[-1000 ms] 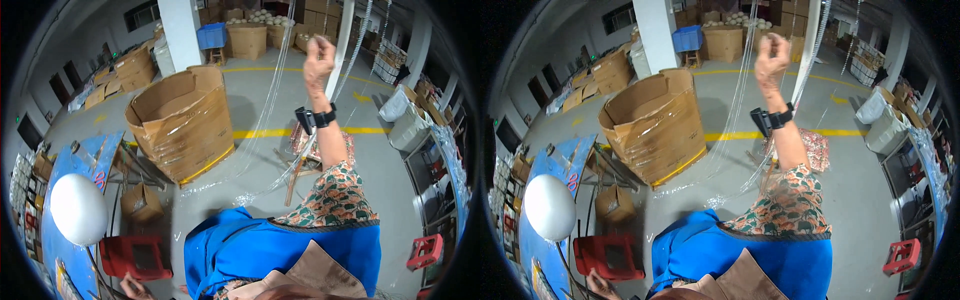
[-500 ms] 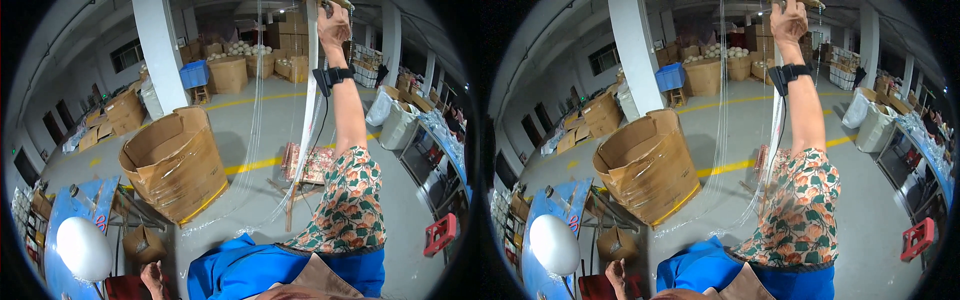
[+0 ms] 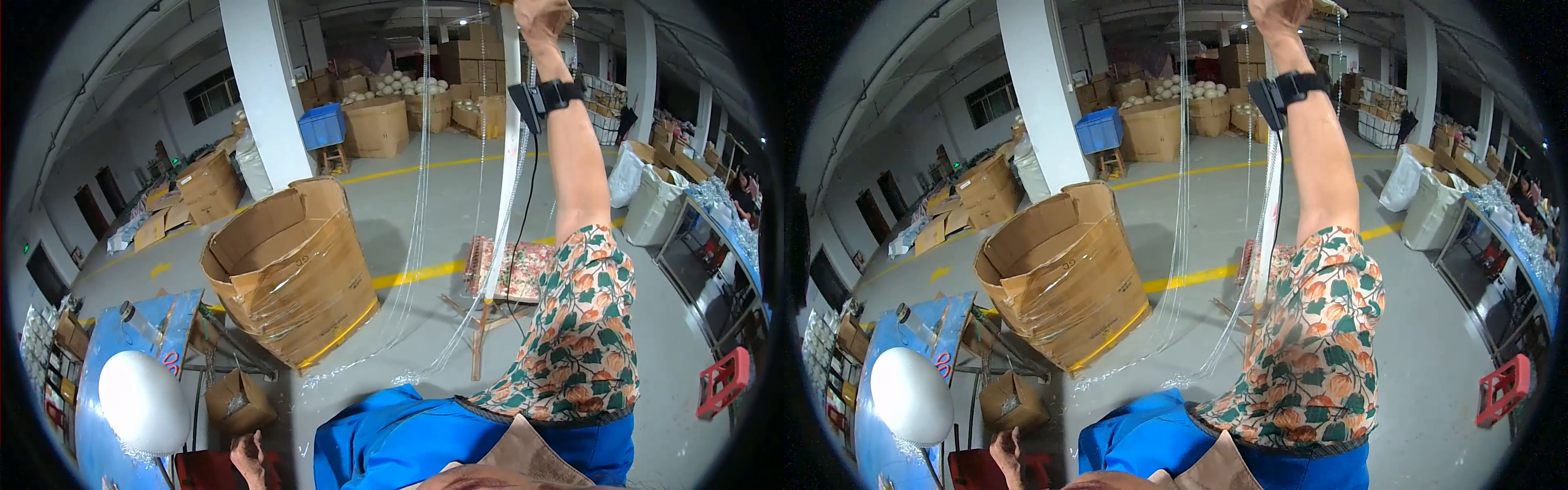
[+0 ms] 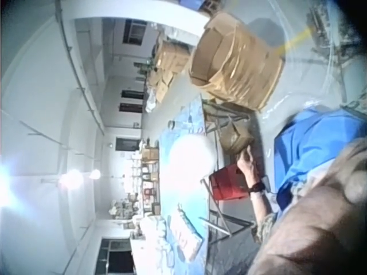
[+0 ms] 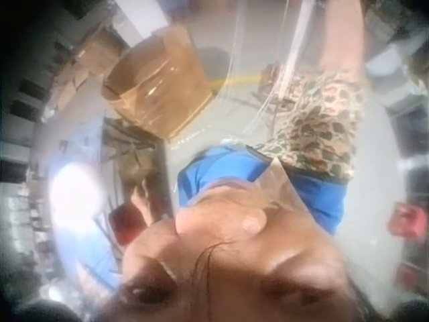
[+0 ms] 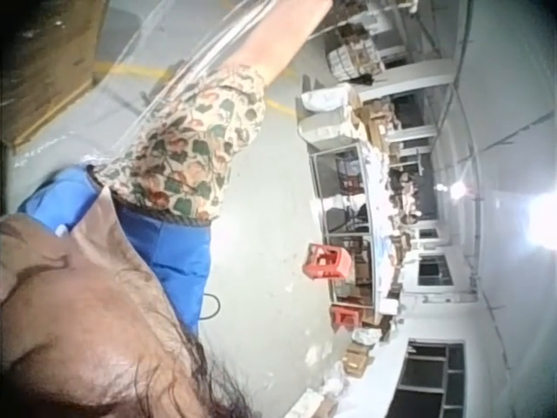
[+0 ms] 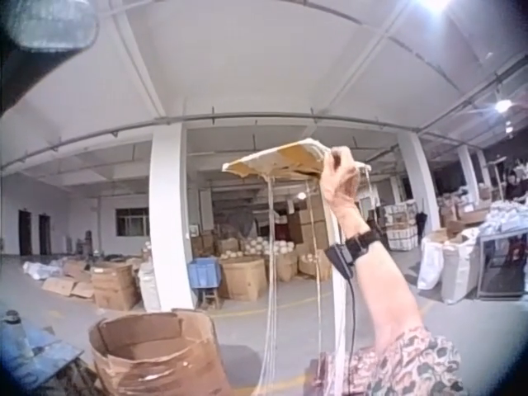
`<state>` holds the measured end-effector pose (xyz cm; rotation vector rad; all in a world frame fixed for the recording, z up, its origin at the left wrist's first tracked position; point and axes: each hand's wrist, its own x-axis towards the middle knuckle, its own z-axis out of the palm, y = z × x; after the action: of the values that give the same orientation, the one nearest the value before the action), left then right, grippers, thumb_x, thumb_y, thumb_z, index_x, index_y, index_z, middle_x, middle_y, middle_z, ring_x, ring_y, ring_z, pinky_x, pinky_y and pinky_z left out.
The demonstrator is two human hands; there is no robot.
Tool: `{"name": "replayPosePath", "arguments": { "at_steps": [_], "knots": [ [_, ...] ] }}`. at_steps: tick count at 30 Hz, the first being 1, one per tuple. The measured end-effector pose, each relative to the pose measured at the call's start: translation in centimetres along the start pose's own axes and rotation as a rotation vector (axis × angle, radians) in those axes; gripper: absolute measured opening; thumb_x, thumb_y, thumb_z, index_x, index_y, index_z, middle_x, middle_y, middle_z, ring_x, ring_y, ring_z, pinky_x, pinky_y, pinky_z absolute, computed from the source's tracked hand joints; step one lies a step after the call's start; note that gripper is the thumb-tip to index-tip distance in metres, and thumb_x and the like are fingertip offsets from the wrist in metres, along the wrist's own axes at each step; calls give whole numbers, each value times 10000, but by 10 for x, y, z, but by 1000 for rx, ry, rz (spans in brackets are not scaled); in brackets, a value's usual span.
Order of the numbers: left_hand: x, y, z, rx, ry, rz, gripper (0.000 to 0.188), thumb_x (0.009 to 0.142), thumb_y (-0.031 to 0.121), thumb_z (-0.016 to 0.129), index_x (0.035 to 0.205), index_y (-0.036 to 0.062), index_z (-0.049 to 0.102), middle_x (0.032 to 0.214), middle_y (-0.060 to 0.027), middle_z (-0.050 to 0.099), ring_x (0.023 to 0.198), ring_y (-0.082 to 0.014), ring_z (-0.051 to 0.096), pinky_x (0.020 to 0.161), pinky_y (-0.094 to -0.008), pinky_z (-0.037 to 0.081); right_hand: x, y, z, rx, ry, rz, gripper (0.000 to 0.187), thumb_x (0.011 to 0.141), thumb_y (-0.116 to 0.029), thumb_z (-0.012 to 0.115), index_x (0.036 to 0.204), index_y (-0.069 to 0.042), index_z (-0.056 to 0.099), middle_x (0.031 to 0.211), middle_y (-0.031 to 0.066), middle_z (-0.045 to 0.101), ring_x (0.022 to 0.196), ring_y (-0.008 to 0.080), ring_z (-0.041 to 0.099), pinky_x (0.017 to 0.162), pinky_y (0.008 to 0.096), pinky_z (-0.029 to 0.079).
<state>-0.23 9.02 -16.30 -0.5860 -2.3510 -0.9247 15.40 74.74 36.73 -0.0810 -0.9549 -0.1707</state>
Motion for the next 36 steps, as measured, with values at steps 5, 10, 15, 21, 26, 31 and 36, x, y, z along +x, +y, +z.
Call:
{"name": "replayPosePath", "arguments": {
  "at_steps": [5,10,15,21,26,31,36],
  "knots": [
    [4,44,-3,-15,-18,-3,169,736,105,661,656,-16,576,578,-151,539,496,-211,524,474,-285,404,45,-69,31,-2,-78,-67,168,812,-196,515,818,-30,535,717,171,588,692,315,590,613,392,456],
    [5,63,-8,54,-2,-9,164,705,97,677,634,-12,578,556,-149,542,511,-274,519,493,-338,411,46,-131,94,-111,-417,14,179,823,-220,477,854,-54,536,817,148,607,768,298,598,673,374,475],
    [-12,42,-5,72,-17,-89,197,703,157,686,632,1,589,547,-144,547,509,-285,535,497,-344,424,-23,-151,165,259,-770,30,179,824,-210,476,878,-43,509,872,207,578,887,373,540,761,422,445],
    [-13,48,7,138,-169,-43,173,692,159,700,643,20,611,531,-112,561,489,-253,532,491,-316,434,-132,-127,209,355,-802,43,205,762,-217,559,866,-41,537,839,189,577,857,343,555,706,401,460],
    [-3,60,19,88,-262,-216,182,694,177,694,659,17,614,560,-109,580,500,-252,537,503,-322,437,-190,-124,222,469,-871,185,210,781,-199,526,872,-10,537,875,216,586,847,370,558,718,406,451],
    [30,87,39,86,-383,-71,188,704,202,661,651,29,612,564,-125,569,567,-286,534,540,-359,429,-242,-108,239,409,-1062,194,208,758,-190,526,840,1,537,839,214,587,823,365,561,707,403,450],
    [52,103,70,37,-400,97,219,695,220,679,647,27,589,556,-130,534,565,-303,516,529,-380,417,-326,-110,215,559,-1153,365,207,733,-174,524,811,15,554,805,204,593,791,305,581,687,360,450]
  ]
}}
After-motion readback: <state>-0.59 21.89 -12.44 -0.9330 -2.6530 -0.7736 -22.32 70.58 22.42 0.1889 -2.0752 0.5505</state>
